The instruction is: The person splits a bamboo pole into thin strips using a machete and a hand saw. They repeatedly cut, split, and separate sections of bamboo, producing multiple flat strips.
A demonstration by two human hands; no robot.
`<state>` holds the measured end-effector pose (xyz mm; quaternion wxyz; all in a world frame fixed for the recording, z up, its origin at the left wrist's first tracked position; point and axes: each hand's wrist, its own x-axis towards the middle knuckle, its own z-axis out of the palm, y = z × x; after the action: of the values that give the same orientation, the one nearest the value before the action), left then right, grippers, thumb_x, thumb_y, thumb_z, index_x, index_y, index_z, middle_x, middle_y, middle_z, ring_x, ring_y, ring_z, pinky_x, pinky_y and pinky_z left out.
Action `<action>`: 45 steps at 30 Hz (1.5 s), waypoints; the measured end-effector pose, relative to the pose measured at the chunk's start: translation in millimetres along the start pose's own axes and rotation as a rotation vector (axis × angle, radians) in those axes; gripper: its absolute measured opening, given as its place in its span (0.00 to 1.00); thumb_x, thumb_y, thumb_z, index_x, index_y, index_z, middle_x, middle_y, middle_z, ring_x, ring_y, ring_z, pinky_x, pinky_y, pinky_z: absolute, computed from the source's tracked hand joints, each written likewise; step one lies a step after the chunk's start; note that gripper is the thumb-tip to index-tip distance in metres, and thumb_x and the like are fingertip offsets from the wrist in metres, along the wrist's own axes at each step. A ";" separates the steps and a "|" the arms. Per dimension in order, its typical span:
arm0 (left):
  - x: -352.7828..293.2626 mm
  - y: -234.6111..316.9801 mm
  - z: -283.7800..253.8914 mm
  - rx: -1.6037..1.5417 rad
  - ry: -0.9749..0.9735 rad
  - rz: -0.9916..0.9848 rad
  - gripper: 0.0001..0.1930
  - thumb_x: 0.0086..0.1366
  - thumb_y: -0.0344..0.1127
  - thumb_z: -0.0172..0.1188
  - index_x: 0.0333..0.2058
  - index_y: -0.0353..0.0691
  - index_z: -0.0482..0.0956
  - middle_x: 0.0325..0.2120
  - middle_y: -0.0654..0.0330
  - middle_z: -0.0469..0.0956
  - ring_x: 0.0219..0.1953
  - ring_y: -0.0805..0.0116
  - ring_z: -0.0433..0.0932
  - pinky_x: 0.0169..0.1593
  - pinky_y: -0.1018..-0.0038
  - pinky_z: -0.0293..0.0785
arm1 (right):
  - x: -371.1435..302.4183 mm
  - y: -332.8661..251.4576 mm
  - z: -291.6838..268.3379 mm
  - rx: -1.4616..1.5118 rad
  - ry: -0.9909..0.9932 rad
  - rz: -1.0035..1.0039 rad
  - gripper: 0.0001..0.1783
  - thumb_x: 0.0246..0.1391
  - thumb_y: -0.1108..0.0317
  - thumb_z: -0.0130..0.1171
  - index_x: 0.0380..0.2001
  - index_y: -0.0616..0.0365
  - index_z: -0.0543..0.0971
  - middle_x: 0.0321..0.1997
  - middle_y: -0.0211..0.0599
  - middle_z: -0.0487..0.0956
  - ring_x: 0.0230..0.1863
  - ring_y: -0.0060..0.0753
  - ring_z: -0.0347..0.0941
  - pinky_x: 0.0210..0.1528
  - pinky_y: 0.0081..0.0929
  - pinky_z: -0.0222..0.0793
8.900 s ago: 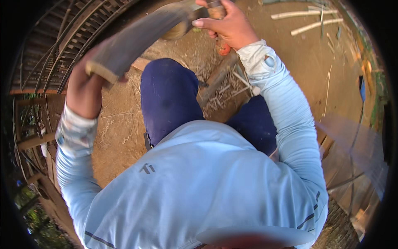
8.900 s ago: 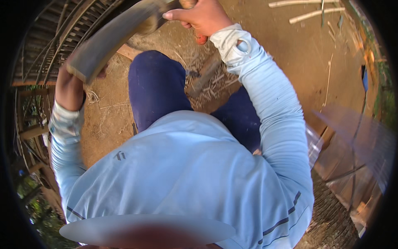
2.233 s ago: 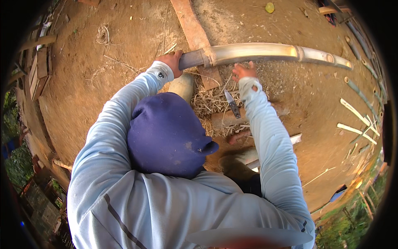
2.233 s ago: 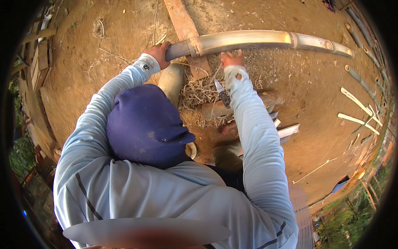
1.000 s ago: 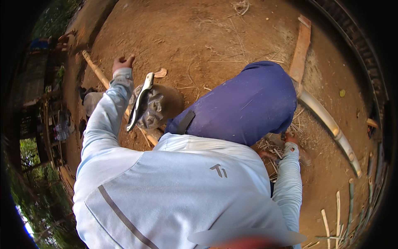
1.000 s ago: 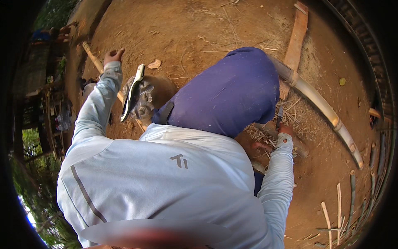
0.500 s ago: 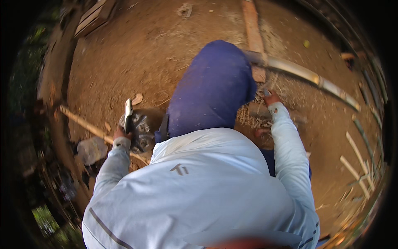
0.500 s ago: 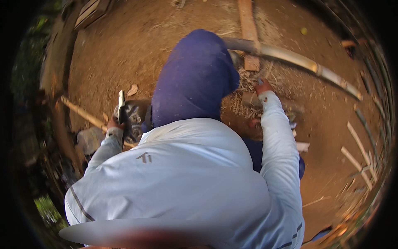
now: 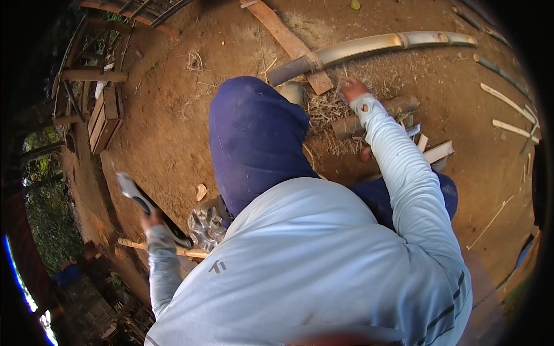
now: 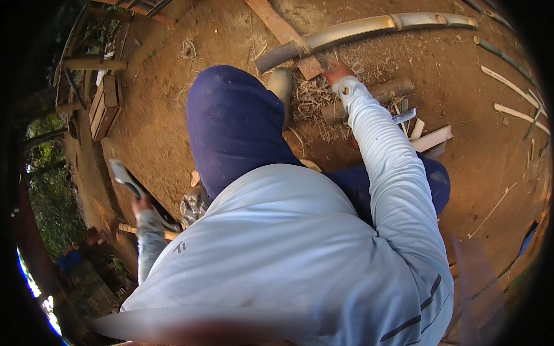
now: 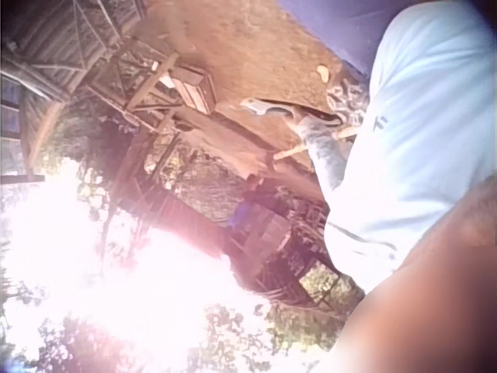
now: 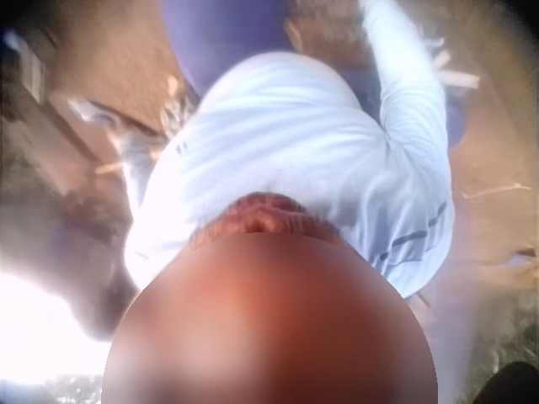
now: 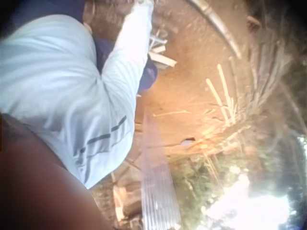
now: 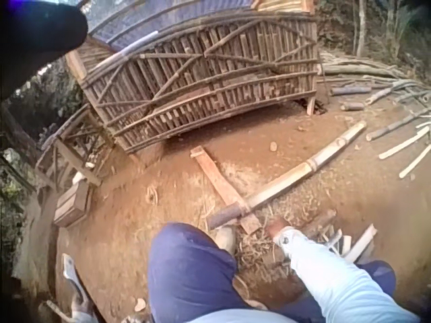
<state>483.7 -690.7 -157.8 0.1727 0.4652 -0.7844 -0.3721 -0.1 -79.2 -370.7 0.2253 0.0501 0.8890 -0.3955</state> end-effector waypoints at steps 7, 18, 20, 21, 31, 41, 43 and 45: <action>7.5 339.2 56.2 -0.636 -0.124 0.843 0.20 0.64 0.24 0.63 0.55 0.36 0.74 0.42 0.49 0.78 0.43 0.53 0.81 0.41 0.66 0.84 | -129.9 -248.5 -71.3 0.652 -0.078 -0.792 0.27 0.65 0.56 0.58 0.60 0.62 0.72 0.46 0.40 0.81 0.42 0.28 0.79 0.45 0.24 0.74; -164.0 485.1 296.4 -0.989 -0.576 0.718 0.21 0.75 0.50 0.49 0.40 0.35 0.77 0.27 0.68 0.73 0.30 0.79 0.68 0.36 0.79 0.65 | -232.1 -267.4 -130.7 0.348 0.300 -0.973 0.21 0.63 0.54 0.59 0.24 0.61 0.75 0.18 0.50 0.70 0.20 0.51 0.67 0.24 0.39 0.61; -160.3 479.8 307.2 -0.945 -0.557 0.735 0.21 0.75 0.50 0.49 0.40 0.35 0.77 0.27 0.69 0.72 0.29 0.80 0.66 0.35 0.79 0.64 | -227.6 -258.7 -134.7 0.267 0.315 -0.987 0.21 0.63 0.56 0.58 0.23 0.62 0.74 0.19 0.52 0.70 0.21 0.52 0.68 0.25 0.40 0.61; -153.7 476.8 313.0 -0.826 -0.518 0.795 0.21 0.75 0.50 0.50 0.39 0.34 0.77 0.27 0.69 0.71 0.29 0.81 0.64 0.35 0.80 0.62 | -224.3 -252.4 -134.7 0.263 0.326 -0.986 0.21 0.63 0.56 0.58 0.23 0.62 0.74 0.19 0.52 0.70 0.21 0.52 0.67 0.25 0.40 0.61; -166.7 467.1 341.1 -0.904 -0.888 0.632 0.24 0.73 0.52 0.52 0.49 0.32 0.74 0.33 0.67 0.77 0.32 0.80 0.72 0.38 0.81 0.69 | -239.2 -213.0 -159.1 0.189 0.207 -0.852 0.21 0.66 0.54 0.54 0.29 0.65 0.76 0.19 0.47 0.71 0.21 0.37 0.66 0.28 0.35 0.63; -179.6 490.7 333.4 -1.058 -0.689 0.799 0.43 0.70 0.39 0.59 0.71 0.35 0.39 0.38 0.54 0.78 0.36 0.74 0.74 0.40 0.78 0.69 | -255.8 -209.3 -138.5 0.240 0.391 -0.893 0.21 0.66 0.60 0.54 0.23 0.63 0.67 0.18 0.47 0.63 0.20 0.39 0.56 0.25 0.36 0.58; -170.8 496.3 334.7 -0.988 -0.612 0.869 0.42 0.70 0.38 0.59 0.71 0.36 0.40 0.39 0.54 0.78 0.36 0.73 0.74 0.39 0.77 0.70 | -256.1 -210.6 -128.6 0.246 0.411 -0.906 0.20 0.66 0.62 0.55 0.22 0.63 0.67 0.18 0.49 0.64 0.19 0.44 0.57 0.25 0.38 0.58; -158.4 502.9 341.9 -1.052 -0.596 0.919 0.39 0.69 0.37 0.59 0.71 0.36 0.45 0.38 0.54 0.78 0.33 0.74 0.75 0.36 0.78 0.71 | -255.6 -212.1 -123.2 0.216 0.406 -0.940 0.20 0.65 0.62 0.55 0.23 0.63 0.68 0.19 0.50 0.65 0.20 0.48 0.59 0.25 0.39 0.59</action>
<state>50.7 -264.2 1.7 0.2902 -0.1724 -0.6319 -0.6977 127.1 -111.7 -41.7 -0.1600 -0.2557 0.7955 -0.5256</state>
